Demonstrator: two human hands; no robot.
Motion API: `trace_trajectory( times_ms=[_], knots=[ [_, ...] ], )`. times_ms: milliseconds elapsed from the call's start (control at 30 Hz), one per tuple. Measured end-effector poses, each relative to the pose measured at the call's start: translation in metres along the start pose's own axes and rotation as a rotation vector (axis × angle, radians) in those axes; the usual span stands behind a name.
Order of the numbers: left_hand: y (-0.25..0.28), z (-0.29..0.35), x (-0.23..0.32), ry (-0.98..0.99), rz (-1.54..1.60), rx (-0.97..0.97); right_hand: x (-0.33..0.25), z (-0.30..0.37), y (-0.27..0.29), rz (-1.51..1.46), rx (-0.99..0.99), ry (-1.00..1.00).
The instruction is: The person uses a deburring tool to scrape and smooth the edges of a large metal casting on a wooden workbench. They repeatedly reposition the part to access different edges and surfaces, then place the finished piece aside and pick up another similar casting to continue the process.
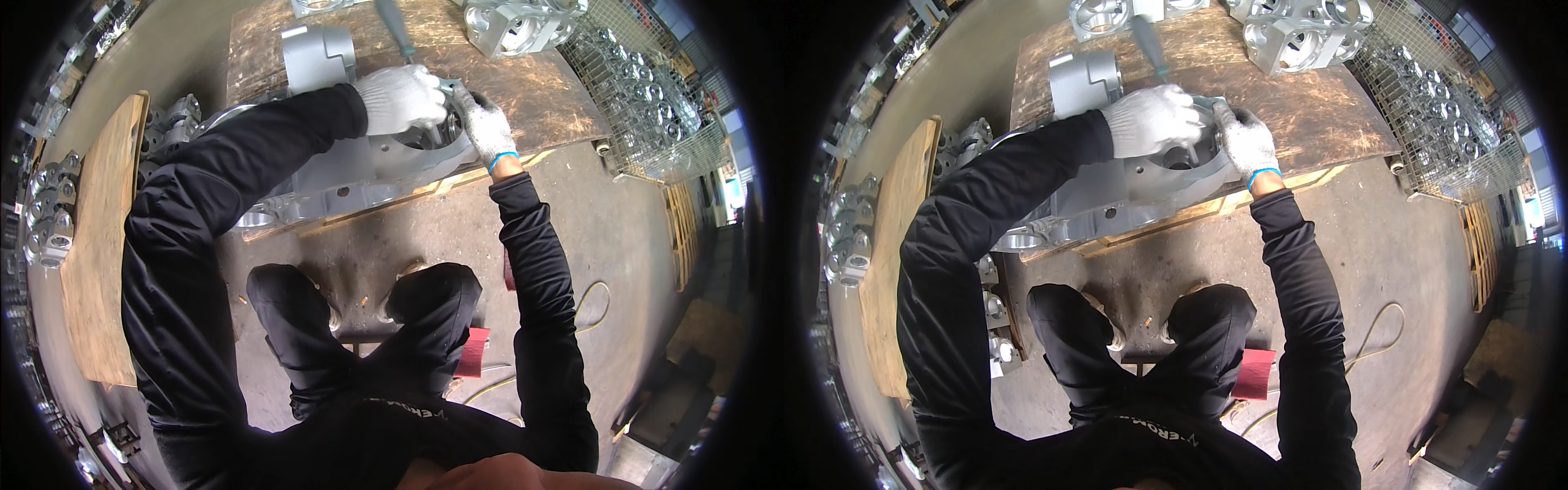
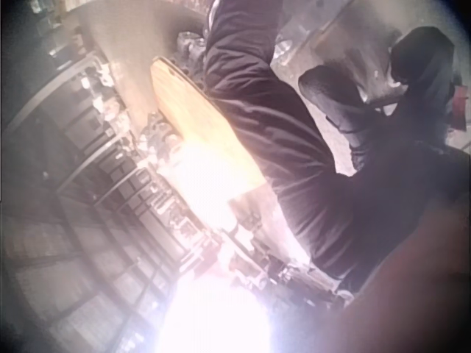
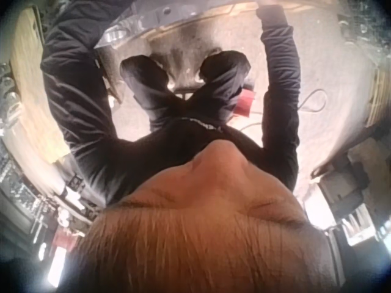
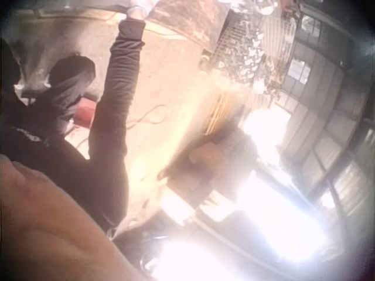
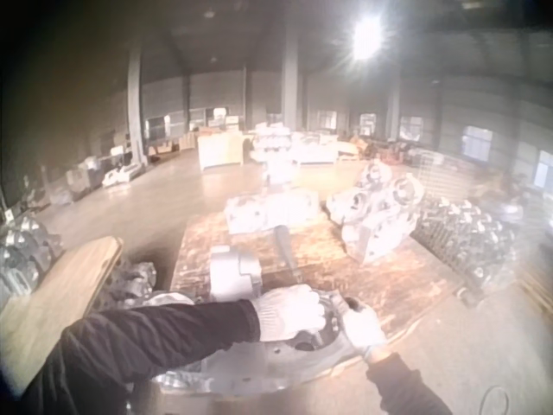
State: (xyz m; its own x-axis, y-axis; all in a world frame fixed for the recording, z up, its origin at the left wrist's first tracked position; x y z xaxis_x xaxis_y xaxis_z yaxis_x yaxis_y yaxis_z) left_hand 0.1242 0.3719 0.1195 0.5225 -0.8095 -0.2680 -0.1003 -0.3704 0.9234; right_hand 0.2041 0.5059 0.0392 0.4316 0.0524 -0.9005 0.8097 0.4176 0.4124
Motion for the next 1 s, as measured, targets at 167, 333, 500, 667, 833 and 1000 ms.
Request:
trace_trajectory(
  times_ms=[167, 333, 500, 667, 833, 1000],
  knots=[
    [-0.013, -0.001, -0.024, 0.381, -0.123, 0.056, 0.004, -0.003, 0.001, 0.004, 0.039, 0.010],
    [-0.011, 0.019, -0.065, 0.831, -0.107, -0.233, -0.007, 0.003, 0.010, 0.213, 0.147, 0.011],
    [0.097, 0.017, -0.045, 0.789, -0.045, 0.335, -0.087, 0.090, 0.047, 0.102, 0.582, 0.580],
    [0.115, -0.012, -0.027, 0.684, 1.185, 1.001, -0.121, 0.142, -0.012, 0.017, 0.088, 0.524],
    [0.145, 0.019, -0.009, 0.629, 0.644, 0.820, -0.120, 0.184, -0.007, 0.071, 0.079, 0.725],
    [0.137, 0.121, 0.073, 0.968, -0.178, 0.463, -0.033, 0.160, 0.052, 0.030, -0.053, 0.354]
  ],
)
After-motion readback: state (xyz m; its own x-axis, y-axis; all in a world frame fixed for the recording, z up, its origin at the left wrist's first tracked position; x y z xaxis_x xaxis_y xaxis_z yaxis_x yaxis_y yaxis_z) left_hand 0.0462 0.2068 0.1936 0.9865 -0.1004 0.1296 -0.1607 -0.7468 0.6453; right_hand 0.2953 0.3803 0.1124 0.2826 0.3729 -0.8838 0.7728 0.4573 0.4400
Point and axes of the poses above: each hand's wrist, its own z-axis away from the middle knuckle, its own y-axis out of the back of the hand, x = y × z, the point moved 10 cm from there along -z, towards the middle knuckle, and after that the axes turned 13 degrees about -y, right-handed, at the moved point
